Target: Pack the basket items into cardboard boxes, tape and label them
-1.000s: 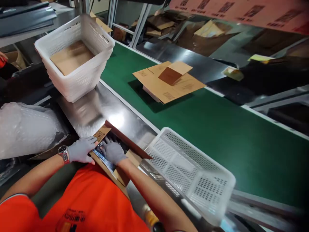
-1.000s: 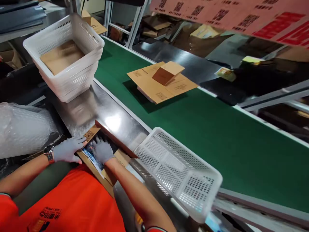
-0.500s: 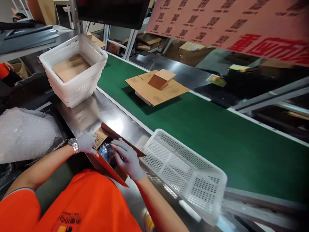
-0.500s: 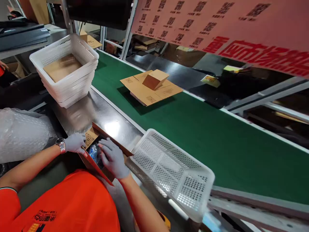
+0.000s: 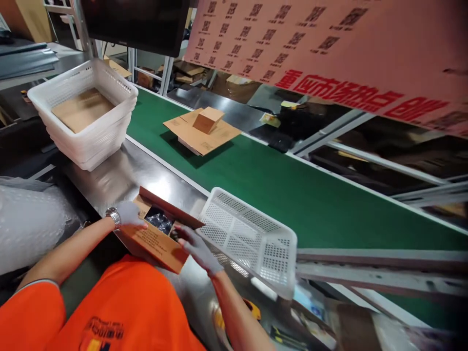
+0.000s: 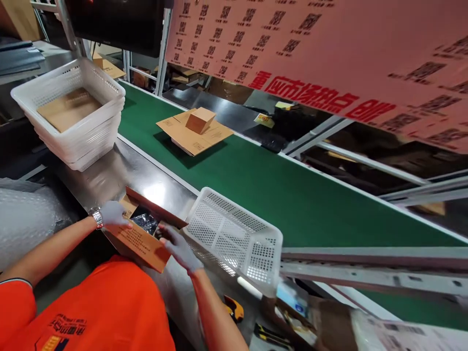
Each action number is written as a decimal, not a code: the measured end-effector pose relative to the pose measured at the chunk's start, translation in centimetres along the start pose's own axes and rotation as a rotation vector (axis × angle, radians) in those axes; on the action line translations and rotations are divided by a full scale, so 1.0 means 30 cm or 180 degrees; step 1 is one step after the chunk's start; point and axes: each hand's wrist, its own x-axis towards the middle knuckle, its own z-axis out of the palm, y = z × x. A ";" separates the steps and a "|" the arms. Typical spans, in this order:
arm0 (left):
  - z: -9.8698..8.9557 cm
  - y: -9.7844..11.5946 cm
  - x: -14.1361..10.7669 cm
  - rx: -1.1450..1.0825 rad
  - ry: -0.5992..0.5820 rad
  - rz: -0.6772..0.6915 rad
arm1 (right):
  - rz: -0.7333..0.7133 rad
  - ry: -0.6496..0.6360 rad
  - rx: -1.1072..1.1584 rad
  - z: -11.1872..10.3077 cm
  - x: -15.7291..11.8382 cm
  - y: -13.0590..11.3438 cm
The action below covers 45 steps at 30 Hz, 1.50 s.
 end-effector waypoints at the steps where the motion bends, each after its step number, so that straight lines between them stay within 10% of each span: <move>1: 0.012 0.010 0.006 0.0030 0.0214 -0.0134 | -0.0008 0.0000 -0.0233 0.010 -0.022 -0.004; 6: 0.139 0.059 -0.039 0.0105 0.0993 -0.0471 | -0.0329 0.0110 -0.1487 0.083 -0.044 -0.062; 11: 0.355 0.090 -0.109 0.0025 0.1266 0.0531 | -0.1011 0.1158 -0.1809 -0.084 0.183 -0.172; 15: 0.454 0.075 -0.125 0.0070 0.1007 0.1389 | -0.0478 0.0006 -0.1693 -0.142 0.301 -0.164; 18: 0.455 0.056 -0.099 0.0036 0.0923 0.1454 | -0.0321 -0.0597 -0.1965 -0.043 0.217 -0.094; 25: 0.318 0.090 0.072 0.0080 0.0865 0.2647 | 0.0293 0.0516 -0.2959 0.085 -0.006 0.034; 30: 0.283 0.129 0.150 0.0125 0.0819 0.2835 | 0.0174 0.0154 -0.2317 -0.156 0.010 -0.112; 36: 0.257 0.156 0.163 0.0184 0.0568 0.2764 | -0.0505 0.2447 -0.2300 -0.475 0.066 -0.333; 39: 0.242 0.173 0.154 0.0203 0.0570 0.2701 | -0.0273 0.2520 -0.2521 -0.313 0.140 -0.251; 42: 0.242 0.176 0.138 0.0291 0.0568 0.2651 | 0.0729 0.1578 -0.2562 -0.058 0.180 -0.118; 45: 0.248 0.167 0.124 0.0316 0.0549 0.2681 | 0.1215 0.0859 -0.2457 0.042 0.175 -0.062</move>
